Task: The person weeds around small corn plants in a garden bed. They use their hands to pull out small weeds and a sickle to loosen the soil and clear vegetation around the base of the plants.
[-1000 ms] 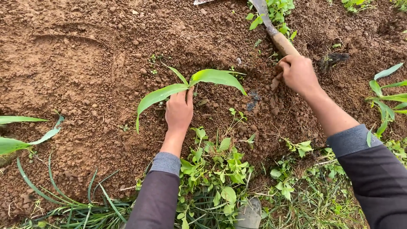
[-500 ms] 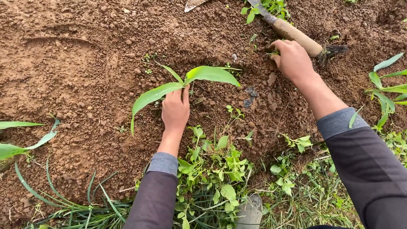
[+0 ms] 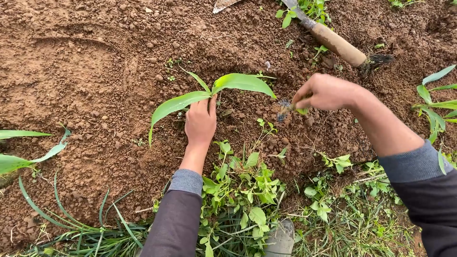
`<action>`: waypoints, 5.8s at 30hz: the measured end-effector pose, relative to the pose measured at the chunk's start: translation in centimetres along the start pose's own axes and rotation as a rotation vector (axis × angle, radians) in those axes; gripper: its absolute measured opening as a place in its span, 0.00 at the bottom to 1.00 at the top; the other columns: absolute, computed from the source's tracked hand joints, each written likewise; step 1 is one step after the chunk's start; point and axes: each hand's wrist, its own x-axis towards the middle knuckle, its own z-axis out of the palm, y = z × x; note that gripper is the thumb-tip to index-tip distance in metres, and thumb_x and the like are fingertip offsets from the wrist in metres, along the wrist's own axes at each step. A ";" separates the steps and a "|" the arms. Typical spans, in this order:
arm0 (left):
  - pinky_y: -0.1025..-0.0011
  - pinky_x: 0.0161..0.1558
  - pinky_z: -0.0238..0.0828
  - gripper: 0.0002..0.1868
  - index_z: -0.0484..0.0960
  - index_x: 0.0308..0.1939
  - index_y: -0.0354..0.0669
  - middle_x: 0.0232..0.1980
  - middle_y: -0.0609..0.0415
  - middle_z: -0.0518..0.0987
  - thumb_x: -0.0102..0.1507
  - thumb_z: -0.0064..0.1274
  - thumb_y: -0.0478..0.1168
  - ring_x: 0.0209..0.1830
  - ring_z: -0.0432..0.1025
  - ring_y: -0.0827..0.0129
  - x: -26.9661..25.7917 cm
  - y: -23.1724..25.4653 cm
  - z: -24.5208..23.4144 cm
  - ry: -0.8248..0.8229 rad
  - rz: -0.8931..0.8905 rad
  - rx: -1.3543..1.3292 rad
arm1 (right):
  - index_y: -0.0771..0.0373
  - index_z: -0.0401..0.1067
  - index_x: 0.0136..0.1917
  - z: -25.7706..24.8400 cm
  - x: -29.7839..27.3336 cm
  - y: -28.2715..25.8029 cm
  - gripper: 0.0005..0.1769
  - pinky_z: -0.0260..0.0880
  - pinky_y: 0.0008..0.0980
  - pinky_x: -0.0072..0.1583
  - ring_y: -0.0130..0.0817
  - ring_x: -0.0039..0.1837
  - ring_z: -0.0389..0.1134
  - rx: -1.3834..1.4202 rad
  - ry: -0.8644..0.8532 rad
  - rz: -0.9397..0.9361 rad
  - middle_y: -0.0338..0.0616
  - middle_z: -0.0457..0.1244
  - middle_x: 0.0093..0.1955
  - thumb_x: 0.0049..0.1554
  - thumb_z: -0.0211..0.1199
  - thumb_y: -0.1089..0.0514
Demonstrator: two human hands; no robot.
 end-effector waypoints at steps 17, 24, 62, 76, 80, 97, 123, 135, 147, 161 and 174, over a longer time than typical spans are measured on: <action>0.65 0.33 0.75 0.15 0.79 0.37 0.36 0.30 0.45 0.76 0.66 0.43 0.45 0.30 0.75 0.57 0.2 0.4 0.1 -0.011 -0.012 0.030 | 0.56 0.64 0.63 0.8 11.4 12.8 0.23 0.65 0.44 0.53 0.46 0.55 0.59 -0.489 0.802 -0.174 0.40 0.58 0.60 0.53 0.57 0.57; 0.62 0.34 0.71 0.21 0.79 0.43 0.35 0.36 0.44 0.78 0.65 0.38 0.49 0.32 0.73 0.56 0.2 0.3 0.1 -0.050 -0.074 -0.016 | 0.67 0.69 0.50 0.4 11.2 11.4 0.14 0.64 0.44 0.52 0.46 0.54 0.58 -0.536 0.815 -0.213 0.48 0.59 0.58 0.51 0.60 0.57; 0.67 0.35 0.74 0.12 0.78 0.41 0.36 0.33 0.46 0.76 0.65 0.44 0.42 0.34 0.75 0.57 -0.2 -0.3 0.6 0.013 0.002 0.025 | 0.58 0.73 0.42 1.0 8.2 7.3 0.04 0.68 0.37 0.47 0.41 0.43 0.68 -0.089 0.645 -0.240 0.43 0.65 0.38 0.53 0.58 0.60; 0.61 0.26 0.70 0.24 0.76 0.37 0.34 0.32 0.45 0.77 0.64 0.34 0.52 0.27 0.72 0.55 0.6 1.0 -1.2 -0.118 -0.134 -0.112 | 0.69 0.69 0.53 -2.6 13.0 13.7 0.29 0.66 0.47 0.49 0.55 0.51 0.67 -0.516 0.739 0.129 0.62 0.66 0.50 0.60 0.52 0.38; 0.63 0.39 0.65 0.18 0.73 0.36 0.32 0.36 0.45 0.73 0.63 0.40 0.48 0.36 0.68 0.58 2.0 1.2 -4.5 -0.341 -0.242 -0.267 | 0.73 0.59 0.67 -2.5 11.9 9.7 0.29 0.66 0.53 0.50 0.61 0.53 0.64 -0.360 0.718 0.140 0.70 0.61 0.54 0.61 0.53 0.50; 0.60 0.49 0.68 0.15 0.81 0.38 0.34 0.47 0.42 0.74 0.51 0.48 0.20 0.45 0.66 0.56 0.8 -0.6 -8.0 -0.414 0.182 0.377 | 0.68 0.57 0.61 -0.9 4.4 0.9 0.17 0.68 0.42 0.40 0.44 0.39 0.65 0.444 0.218 0.224 0.54 0.60 0.47 0.60 0.48 0.58; 0.60 0.48 0.63 0.09 0.77 0.30 0.42 0.31 0.53 0.76 0.56 0.53 0.44 0.36 0.71 0.63 1.3 0.5 -9.7 -0.252 -0.032 0.027 | 0.66 0.59 0.57 2.3 2.0 3.3 0.12 0.60 0.28 0.37 0.29 0.36 0.57 0.688 0.265 0.219 0.44 0.58 0.39 0.60 0.49 0.62; 0.66 0.41 0.52 0.17 0.84 0.30 0.54 0.38 0.60 0.66 0.51 0.56 0.59 0.42 0.57 0.65 -1.8 0.3 -6.7 -0.179 0.047 0.651 | 0.67 0.59 0.57 2.5 2.5 3.8 0.12 0.60 0.26 0.38 0.27 0.36 0.57 0.682 0.256 0.189 0.43 0.58 0.38 0.60 0.48 0.62; 0.63 0.48 0.49 0.13 0.83 0.35 0.51 0.40 0.60 0.66 0.53 0.57 0.51 0.45 0.54 0.64 -0.4 -1.1 -8.5 -0.346 0.007 0.354 | 0.67 0.59 0.58 2.5 3.2 4.3 0.13 0.61 0.26 0.38 0.28 0.37 0.57 0.664 0.255 0.165 0.44 0.58 0.39 0.60 0.48 0.62; 0.55 0.65 0.44 0.28 0.59 0.62 0.35 0.63 0.41 0.63 0.57 0.41 0.28 0.64 0.55 0.54 2.4 2.8 -11.0 -0.684 -0.016 0.182 | 0.61 0.51 0.62 2.3 1.8 3.2 0.15 0.58 0.30 0.39 0.31 0.39 0.56 0.676 0.264 0.142 0.43 0.55 0.41 0.65 0.42 0.53; 0.56 0.38 0.71 0.18 0.72 0.48 0.36 0.39 0.42 0.77 0.62 0.45 0.45 0.38 0.73 0.50 5.1 -0.2 -3.7 -0.535 -0.037 0.058 | 0.65 0.52 0.62 5.7 -1.2 -1.3 0.19 0.61 0.24 0.35 0.25 0.32 0.56 0.983 0.449 0.137 0.40 0.55 0.38 0.58 0.45 0.60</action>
